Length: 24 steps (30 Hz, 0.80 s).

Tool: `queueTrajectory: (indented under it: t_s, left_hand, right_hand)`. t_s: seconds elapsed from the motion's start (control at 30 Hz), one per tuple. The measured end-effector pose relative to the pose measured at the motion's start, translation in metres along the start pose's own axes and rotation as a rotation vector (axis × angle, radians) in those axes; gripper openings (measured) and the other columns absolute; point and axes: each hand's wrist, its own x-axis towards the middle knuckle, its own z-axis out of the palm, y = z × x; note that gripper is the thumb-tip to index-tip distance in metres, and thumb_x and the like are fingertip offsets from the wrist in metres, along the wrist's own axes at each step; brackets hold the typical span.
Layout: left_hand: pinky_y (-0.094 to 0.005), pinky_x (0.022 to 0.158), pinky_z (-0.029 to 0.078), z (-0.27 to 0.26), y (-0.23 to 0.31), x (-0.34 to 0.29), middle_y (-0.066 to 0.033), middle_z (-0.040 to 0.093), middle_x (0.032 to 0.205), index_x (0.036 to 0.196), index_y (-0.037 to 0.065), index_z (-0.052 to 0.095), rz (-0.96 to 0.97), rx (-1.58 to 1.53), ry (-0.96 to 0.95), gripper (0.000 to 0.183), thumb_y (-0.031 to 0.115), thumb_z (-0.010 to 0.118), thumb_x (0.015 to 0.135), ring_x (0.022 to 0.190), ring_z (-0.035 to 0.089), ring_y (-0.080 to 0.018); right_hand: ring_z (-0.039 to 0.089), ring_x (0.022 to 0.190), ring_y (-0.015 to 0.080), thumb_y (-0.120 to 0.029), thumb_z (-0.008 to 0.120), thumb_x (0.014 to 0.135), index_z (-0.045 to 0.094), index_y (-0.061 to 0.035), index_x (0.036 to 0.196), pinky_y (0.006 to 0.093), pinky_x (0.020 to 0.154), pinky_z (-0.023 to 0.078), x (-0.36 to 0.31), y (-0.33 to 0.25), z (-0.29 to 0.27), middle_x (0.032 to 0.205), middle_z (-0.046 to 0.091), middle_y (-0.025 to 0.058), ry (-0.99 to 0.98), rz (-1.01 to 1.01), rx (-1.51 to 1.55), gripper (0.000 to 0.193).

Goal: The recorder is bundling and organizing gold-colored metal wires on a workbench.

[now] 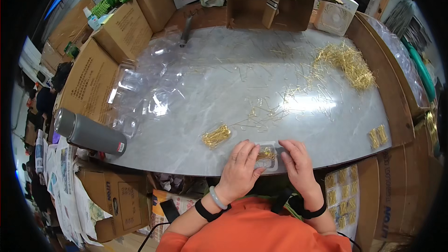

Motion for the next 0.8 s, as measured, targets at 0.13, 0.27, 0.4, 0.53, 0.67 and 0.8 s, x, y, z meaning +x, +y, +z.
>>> queueTrajectory:
  t_s: [0.13,0.27,0.4,0.53,0.67,0.8]
  left_hand:
    - [-0.0495,0.111,0.042,0.007,-0.002,0.000,-0.0198,0.046,0.139,0.140,-0.005,0.049,0.006,0.030,-0.054,0.060,0.017,0.073,0.089,0.134,0.045,-0.0426]
    - [-0.0495,0.111,0.042,0.010,-0.003,-0.001,-0.0203,0.045,0.139,0.141,-0.005,0.049,0.023,0.056,-0.030,0.061,0.015,0.073,0.088,0.135,0.045,-0.0428]
    - [-0.0496,0.111,0.043,0.011,-0.002,-0.001,-0.0202,0.045,0.140,0.139,-0.004,0.050,0.033,0.056,-0.035,0.056,0.015,0.072,0.090,0.135,0.045,-0.0428]
    - [-0.0497,0.111,0.044,0.012,-0.003,-0.002,-0.0203,0.045,0.139,0.135,-0.004,0.053,0.024,0.038,-0.015,0.052,0.015,0.071,0.091,0.135,0.045,-0.0430]
    - [-0.0495,0.110,0.044,0.014,-0.003,-0.003,-0.0202,0.045,0.139,0.135,-0.003,0.054,0.015,0.060,-0.012,0.051,0.015,0.072,0.091,0.135,0.045,-0.0436]
    - [-0.0494,0.110,0.044,0.015,-0.004,-0.004,-0.0197,0.045,0.140,0.138,-0.001,0.053,0.036,0.089,-0.033,0.055,0.017,0.073,0.090,0.136,0.044,-0.0434]
  right_hand:
    - [0.062,0.093,0.0341,0.001,0.067,0.091,0.066,-0.0020,0.117,0.0413,0.082,0.051,-0.005,0.000,0.000,0.102,0.068,0.0126,-0.051,-0.015,-0.049,0.026]
    - [0.062,0.089,0.0338,-0.001,0.069,0.091,0.067,-0.0023,0.109,0.0412,0.079,0.051,-0.002,-0.008,0.002,0.096,0.067,0.0133,-0.036,0.120,0.018,0.018]
    - [0.063,0.088,0.0344,-0.002,0.068,0.092,0.067,-0.0031,0.105,0.0411,0.078,0.052,0.007,-0.021,-0.005,0.096,0.067,0.0150,-0.109,0.503,0.457,0.013]
    - [0.062,0.086,0.0311,-0.001,0.068,0.092,0.067,-0.0033,0.109,0.0406,0.076,0.052,0.007,-0.012,0.006,0.095,0.063,0.0139,-0.119,0.086,0.027,0.018]
    - [0.059,0.088,0.0302,-0.002,0.072,0.088,0.069,-0.0056,0.111,0.0409,0.075,0.050,-0.009,-0.020,0.014,0.104,0.060,0.0132,0.112,0.071,-0.024,0.023]
    - [0.057,0.088,0.0299,-0.004,0.074,0.086,0.069,-0.0073,0.113,0.0407,0.076,0.048,-0.021,-0.017,0.020,0.108,0.060,0.0131,0.084,-0.006,-0.201,0.027]
